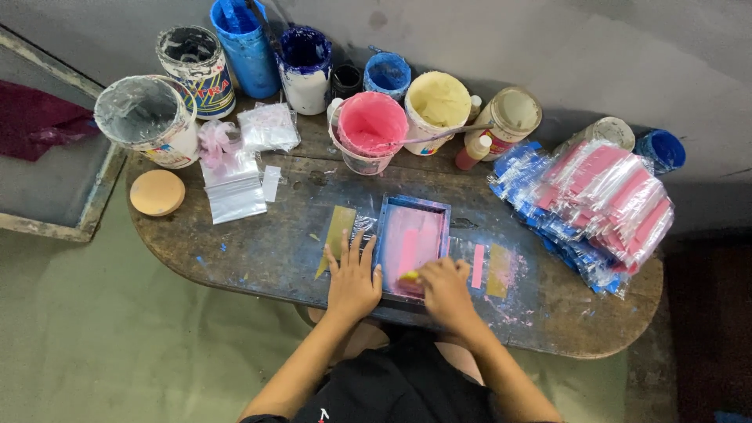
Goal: Manual screen printing of designs onto small plastic bags using pink ink and a handheld screen frame.
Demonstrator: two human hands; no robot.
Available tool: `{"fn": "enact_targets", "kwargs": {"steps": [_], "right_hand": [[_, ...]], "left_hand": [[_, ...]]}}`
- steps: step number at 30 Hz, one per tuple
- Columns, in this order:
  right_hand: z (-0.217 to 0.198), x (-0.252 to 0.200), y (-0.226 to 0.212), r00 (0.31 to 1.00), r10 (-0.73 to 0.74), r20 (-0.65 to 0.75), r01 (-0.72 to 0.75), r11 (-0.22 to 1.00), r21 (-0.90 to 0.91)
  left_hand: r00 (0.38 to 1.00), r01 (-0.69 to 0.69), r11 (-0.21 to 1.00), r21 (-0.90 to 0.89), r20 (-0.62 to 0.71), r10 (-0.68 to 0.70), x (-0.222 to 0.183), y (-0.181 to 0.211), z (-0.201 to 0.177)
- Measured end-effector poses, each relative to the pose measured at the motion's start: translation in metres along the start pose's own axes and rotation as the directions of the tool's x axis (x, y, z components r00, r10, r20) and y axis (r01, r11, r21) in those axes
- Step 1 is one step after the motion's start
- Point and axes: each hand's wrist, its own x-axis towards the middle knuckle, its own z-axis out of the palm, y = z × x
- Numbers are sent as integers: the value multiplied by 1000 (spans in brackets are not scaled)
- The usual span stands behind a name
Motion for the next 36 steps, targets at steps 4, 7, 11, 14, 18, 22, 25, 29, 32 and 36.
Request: {"fn": "enact_targets", "kwargs": {"steps": [4, 7, 11, 14, 18, 22, 25, 29, 32, 36], "right_hand": [[3, 43, 37, 994, 103, -46, -100, 993, 57], [-2, 81, 52, 979, 137, -150, -127, 989, 70], [-2, 119, 58, 961, 100, -256, -94, 995, 36], [2, 130, 59, 947, 66, -315, -71, 997, -4], [11, 125, 65, 918, 35, -395, -100, 984, -145], [-9, 92, 65, 881, 69, -468, -150, 979, -137], [-29, 54, 78, 829, 143, -541, -210, 976, -63], [-19, -8, 131, 751, 300, -588, -383, 924, -18], [-33, -31, 112, 701, 426, -572, -483, 873, 58], [-29, -52, 117, 767, 444, -464, -471, 880, 64]], "left_hand": [[1000, -5, 1000, -7, -7, 5, 0, 1, -4], [1000, 1, 1000, -8, 8, 0, 0, 1, -4], [1000, 5, 1000, 0, 21, -5, 0, 0, -4], [1000, 8, 1000, 7, 20, -8, 0, -1, -4], [998, 34, 999, 22, 49, -35, 1, 2, -6], [998, 29, 999, 37, 48, -31, 0, -1, -2], [999, 41, 999, -8, 23, -41, -1, -5, -1], [997, 60, 997, -38, -45, -62, -1, -12, 4], [996, 58, 998, 16, -76, -57, 2, -11, 0], [997, 35, 989, 145, -75, -25, 11, -9, -6]]}}
